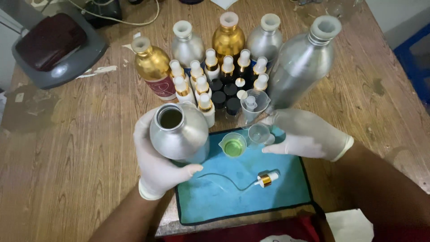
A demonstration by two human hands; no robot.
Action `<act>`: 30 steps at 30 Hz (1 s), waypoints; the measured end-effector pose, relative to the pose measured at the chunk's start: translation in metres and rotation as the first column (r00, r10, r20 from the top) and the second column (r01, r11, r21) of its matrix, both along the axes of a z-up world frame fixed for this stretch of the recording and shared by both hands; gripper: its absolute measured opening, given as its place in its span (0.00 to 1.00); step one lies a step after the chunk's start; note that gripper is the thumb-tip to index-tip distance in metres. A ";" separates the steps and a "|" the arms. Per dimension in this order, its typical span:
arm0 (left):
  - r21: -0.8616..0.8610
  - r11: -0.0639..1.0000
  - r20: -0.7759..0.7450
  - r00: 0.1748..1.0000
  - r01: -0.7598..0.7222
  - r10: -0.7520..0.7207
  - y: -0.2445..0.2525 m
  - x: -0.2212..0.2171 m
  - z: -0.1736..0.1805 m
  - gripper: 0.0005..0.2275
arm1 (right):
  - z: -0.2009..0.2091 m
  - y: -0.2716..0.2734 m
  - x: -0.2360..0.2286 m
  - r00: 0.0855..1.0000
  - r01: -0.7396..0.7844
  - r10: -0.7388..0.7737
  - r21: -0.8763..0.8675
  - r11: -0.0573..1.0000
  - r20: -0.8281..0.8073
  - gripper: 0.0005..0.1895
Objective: Transferring liquid from large aluminum bottles into smaller containers using a beaker.
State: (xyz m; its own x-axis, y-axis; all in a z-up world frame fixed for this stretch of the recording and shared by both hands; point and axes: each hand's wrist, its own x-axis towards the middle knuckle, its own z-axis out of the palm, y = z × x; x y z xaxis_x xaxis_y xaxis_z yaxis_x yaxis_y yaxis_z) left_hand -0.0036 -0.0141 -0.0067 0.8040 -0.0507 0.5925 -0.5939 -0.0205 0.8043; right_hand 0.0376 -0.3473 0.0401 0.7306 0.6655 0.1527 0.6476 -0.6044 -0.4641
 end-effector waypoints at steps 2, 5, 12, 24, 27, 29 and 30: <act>0.017 1.000 -0.030 1.000 -0.009 0.009 -0.002 0.000 0.000 0.50 | -0.005 0.002 -0.002 1.000 0.021 -0.020 0.028 0.999 -0.022 0.28; 0.049 0.998 -0.077 0.997 -0.029 0.032 -0.003 -0.004 -0.003 0.52 | -0.005 0.007 -0.002 0.990 0.078 -0.079 -0.014 0.997 -0.115 0.26; -0.018 1.000 -0.135 0.991 -0.002 0.000 -0.004 -0.002 -0.002 0.52 | -0.011 0.015 0.003 0.955 0.177 -0.200 -0.120 0.977 -0.221 0.27; 0.082 0.996 -0.093 0.995 -0.039 0.046 -0.004 -0.002 0.007 0.47 | -0.006 0.026 0.002 0.827 0.280 -0.342 -0.201 0.939 -0.447 0.26; 0.071 0.997 -0.106 0.994 -0.026 0.034 -0.006 -0.003 0.010 0.46 | -0.011 0.026 0.002 0.826 0.272 -0.335 -0.200 0.941 -0.453 0.25; 0.065 0.998 -0.095 0.995 -0.027 0.033 -0.006 -0.003 0.009 0.46 | -0.010 0.026 0.002 0.833 0.271 -0.318 -0.169 0.948 -0.452 0.23; 0.060 0.998 -0.087 0.996 -0.024 0.029 -0.006 -0.003 0.008 0.46 | -0.010 0.025 0.000 0.838 0.271 -0.304 -0.138 0.953 -0.453 0.22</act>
State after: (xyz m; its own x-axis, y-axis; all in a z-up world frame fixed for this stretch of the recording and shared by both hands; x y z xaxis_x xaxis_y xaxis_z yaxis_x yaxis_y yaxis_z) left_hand -0.0068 -0.0200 0.0012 0.8541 -0.0615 0.5165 -0.5200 -0.0843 0.8500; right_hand 0.0381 -0.3218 0.0305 0.8650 0.4106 -0.2885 0.1589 -0.7695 -0.6185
